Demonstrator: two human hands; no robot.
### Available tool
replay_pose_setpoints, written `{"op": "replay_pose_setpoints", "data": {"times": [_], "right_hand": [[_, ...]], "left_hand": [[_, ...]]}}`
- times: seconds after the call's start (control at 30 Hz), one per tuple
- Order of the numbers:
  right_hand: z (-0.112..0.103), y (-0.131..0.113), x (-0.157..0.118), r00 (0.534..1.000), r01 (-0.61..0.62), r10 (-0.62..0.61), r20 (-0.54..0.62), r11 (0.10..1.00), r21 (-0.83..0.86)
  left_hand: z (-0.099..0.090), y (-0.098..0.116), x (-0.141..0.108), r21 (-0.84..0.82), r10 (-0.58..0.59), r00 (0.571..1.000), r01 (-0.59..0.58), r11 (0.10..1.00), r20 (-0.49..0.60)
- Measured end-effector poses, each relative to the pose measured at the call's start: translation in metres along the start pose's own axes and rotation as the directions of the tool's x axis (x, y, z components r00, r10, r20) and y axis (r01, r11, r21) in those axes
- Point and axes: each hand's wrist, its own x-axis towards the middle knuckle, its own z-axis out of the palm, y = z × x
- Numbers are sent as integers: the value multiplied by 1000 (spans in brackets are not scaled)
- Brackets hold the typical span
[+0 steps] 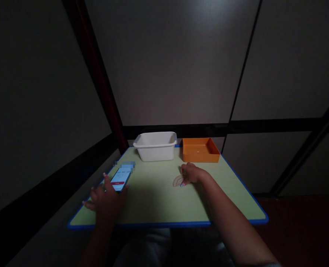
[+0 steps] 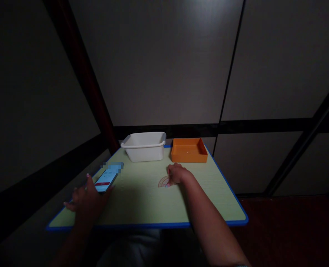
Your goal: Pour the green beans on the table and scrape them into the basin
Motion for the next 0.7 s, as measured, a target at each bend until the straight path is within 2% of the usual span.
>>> {"op": "replay_pose_setpoints", "data": {"times": [0.4, 0.6, 0.7], "right_hand": [[-12, 5, 1, 984, -170, 175, 34, 978, -123], [-23, 10, -4, 980, -192, 193, 50, 981, -28], [-25, 24, -7, 984, -164, 168, -53, 984, 68]], "left_hand": [[7, 3, 1, 12, 52, 995, -51, 999, -89], [9, 1, 5, 3, -49, 996, 50, 999, -73], [10, 0, 7, -30, -68, 996, 66, 997, -59]]}}
